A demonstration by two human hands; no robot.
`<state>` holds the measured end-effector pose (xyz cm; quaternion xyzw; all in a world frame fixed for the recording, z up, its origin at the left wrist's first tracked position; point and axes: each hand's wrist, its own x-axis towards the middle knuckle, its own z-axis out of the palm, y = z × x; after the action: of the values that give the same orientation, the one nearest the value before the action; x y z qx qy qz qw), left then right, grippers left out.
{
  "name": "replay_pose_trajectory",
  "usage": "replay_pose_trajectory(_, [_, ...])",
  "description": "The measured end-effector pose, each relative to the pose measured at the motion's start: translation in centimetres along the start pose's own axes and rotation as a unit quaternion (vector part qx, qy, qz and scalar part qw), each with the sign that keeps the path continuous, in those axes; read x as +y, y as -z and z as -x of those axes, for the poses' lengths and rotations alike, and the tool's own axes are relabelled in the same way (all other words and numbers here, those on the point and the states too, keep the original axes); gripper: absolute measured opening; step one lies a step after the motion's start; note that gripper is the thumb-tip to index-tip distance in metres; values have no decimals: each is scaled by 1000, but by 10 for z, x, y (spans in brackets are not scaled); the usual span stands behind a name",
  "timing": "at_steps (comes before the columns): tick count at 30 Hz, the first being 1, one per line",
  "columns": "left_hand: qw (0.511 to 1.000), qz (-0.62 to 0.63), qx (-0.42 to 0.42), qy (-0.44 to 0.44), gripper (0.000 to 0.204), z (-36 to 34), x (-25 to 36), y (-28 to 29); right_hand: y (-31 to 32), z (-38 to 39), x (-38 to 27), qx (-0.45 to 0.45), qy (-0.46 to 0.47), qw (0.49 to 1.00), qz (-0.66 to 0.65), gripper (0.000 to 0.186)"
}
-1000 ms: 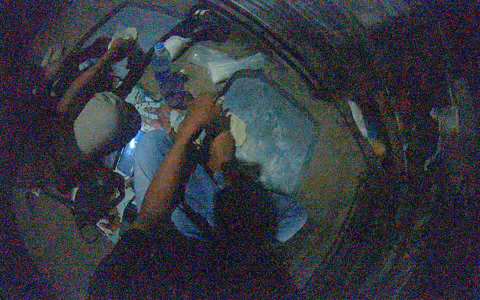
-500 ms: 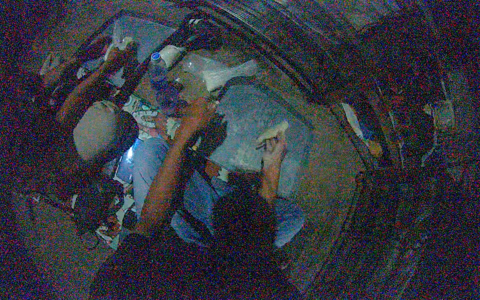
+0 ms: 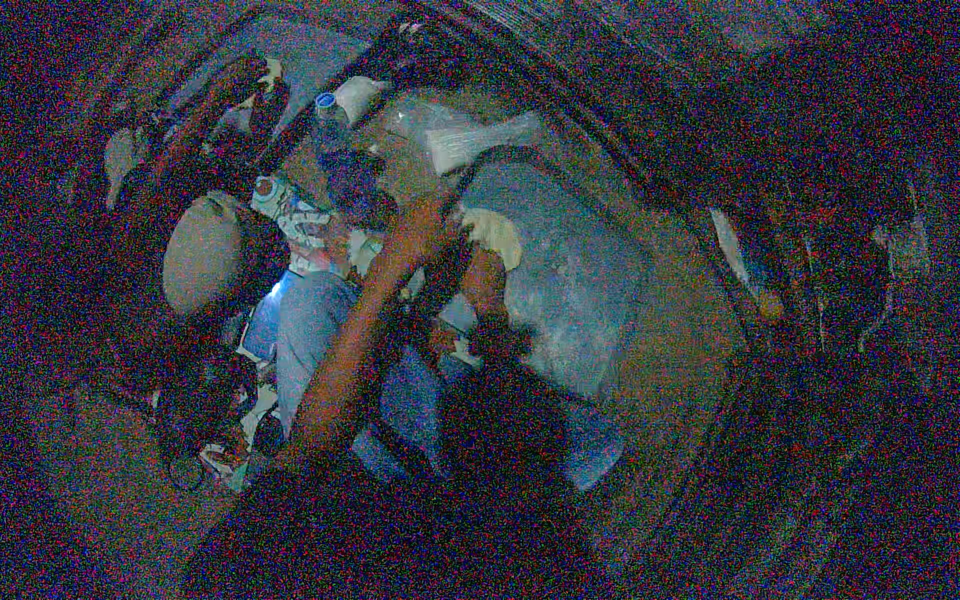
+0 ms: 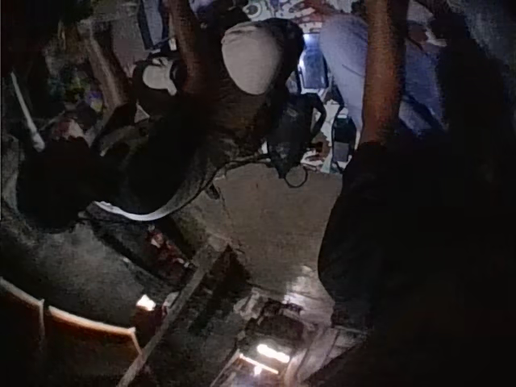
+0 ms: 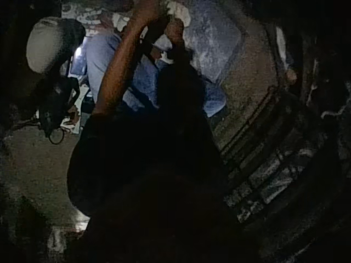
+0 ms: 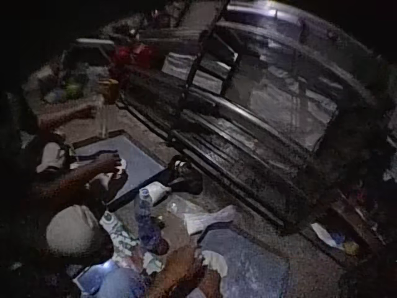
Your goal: The person kneads a piece of dough on a metal tray, folding it, rolling it with their hands, and occasionally picking it up to stretch it.
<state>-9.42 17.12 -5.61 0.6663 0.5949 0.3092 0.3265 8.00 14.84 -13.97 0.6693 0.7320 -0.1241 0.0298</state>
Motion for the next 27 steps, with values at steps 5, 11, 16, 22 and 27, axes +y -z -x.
replay_pose_trajectory(5, [999,33,-29,9,36,0,31,-7,-7,-7,114,96,-83,733,-669,35])
replay_pose_trajectory(11, [997,-22,-70,30,34,0,18,8,17,12,143,215,-226,342,-887,29])
replay_pose_trajectory(16, [999,-4,-23,28,34,3,26,0,42,-21,149,377,-243,490,-747,31])
replay_pose_trajectory(22, [999,36,-15,19,34,1,30,-2,6,-46,58,305,10,933,-192,32])
replay_pose_trajectory(27, [1000,16,16,13,35,1,12,9,0,-41,-11,181,142,970,-76,31])
